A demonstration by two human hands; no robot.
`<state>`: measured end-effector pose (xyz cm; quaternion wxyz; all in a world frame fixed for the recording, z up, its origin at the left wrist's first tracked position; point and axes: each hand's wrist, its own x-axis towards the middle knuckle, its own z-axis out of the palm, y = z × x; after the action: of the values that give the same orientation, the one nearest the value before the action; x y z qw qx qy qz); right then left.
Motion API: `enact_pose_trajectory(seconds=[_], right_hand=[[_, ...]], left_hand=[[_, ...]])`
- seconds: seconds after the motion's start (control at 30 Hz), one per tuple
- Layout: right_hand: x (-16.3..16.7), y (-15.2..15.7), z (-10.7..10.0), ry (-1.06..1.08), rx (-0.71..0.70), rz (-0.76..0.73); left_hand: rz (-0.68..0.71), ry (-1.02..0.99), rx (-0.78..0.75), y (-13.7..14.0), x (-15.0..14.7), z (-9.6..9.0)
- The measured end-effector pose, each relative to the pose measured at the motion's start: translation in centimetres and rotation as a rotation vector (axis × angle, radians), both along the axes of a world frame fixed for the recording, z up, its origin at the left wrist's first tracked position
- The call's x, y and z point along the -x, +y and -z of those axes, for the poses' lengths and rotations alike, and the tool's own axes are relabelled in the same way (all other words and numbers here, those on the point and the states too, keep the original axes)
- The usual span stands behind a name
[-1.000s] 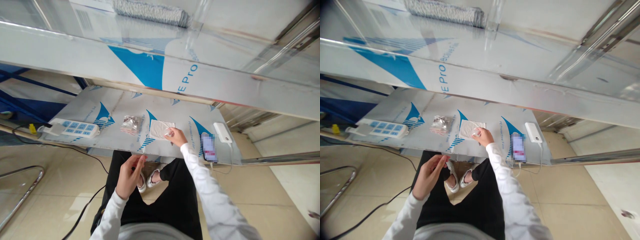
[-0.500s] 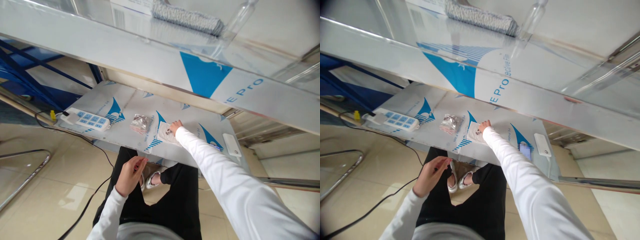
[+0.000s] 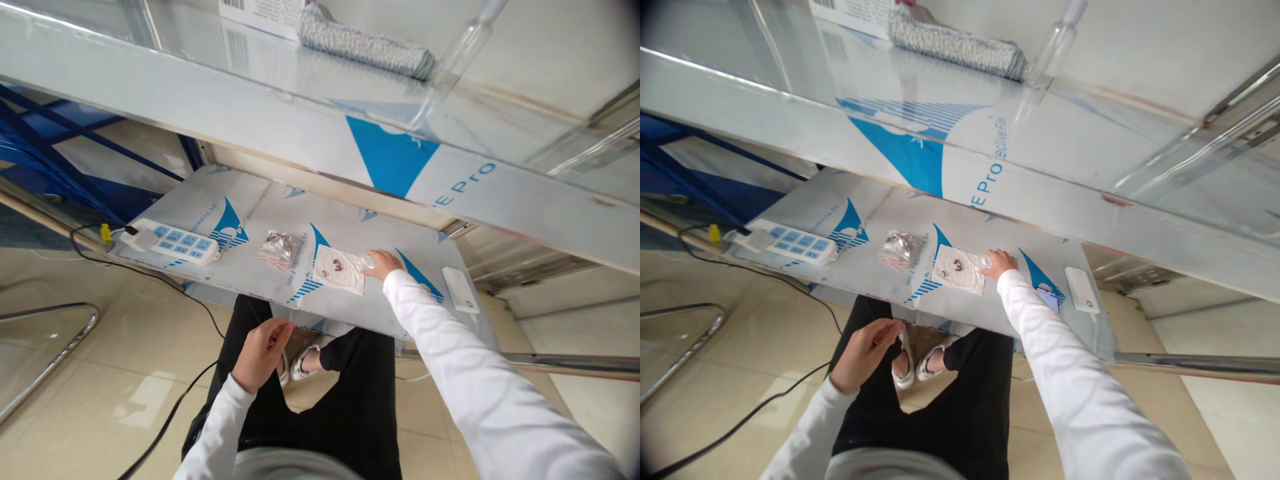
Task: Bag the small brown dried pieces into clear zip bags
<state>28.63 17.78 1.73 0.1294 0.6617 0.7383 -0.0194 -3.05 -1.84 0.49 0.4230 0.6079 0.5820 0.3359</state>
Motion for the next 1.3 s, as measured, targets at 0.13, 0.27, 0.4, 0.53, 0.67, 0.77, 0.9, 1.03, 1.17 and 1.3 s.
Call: enact_pose_trajectory(seconds=[0.13,0.27,0.4,0.53,0.67,0.77,0.9,1.03,1.17,1.3], right_hand=[[-4.5,-2.6,2.4,0.048,-0.068,0.26],[-5.3,-5.5,4.4,0.231,-0.311,0.357],[-3.2,-11.1,3.9,0.626,-0.709,0.337],[0.1,-19.5,3.3,0.841,-0.788,0.413],[3.1,-26.4,4.2,0.972,-0.643,0.51],[4.1,-28.8,5.2,1.006,-0.581,0.531],[5.6,-28.1,4.5,1.082,-0.536,0.482],[9.4,-24.2,0.2,1.257,-0.532,0.305],[12.9,-20.6,-4.1,1.331,-0.53,0.17],[13.9,-20.0,-5.0,1.328,-0.482,0.12]], left_hand=[[-0.082,0.135,-0.051,2.0,0.1,1.7],[-0.269,0.329,-0.129,8.2,0.3,3.5],[-0.327,0.46,-0.185,14.7,1.1,4.4],[-0.247,0.536,-0.19,16.7,1.9,4.9],[-0.216,0.579,-0.2,16.4,2.6,4.7],[-0.265,0.566,-0.214,16.5,3.1,3.5],[-0.383,0.49,-0.242,15.2,2.4,0.8],[-0.387,0.038,-0.213,9.8,-1.4,-1.8],[-0.285,-0.662,0.046,3.3,-5.6,-3.6],[-0.329,-0.879,0.191,0.1,-7.1,-4.7]])
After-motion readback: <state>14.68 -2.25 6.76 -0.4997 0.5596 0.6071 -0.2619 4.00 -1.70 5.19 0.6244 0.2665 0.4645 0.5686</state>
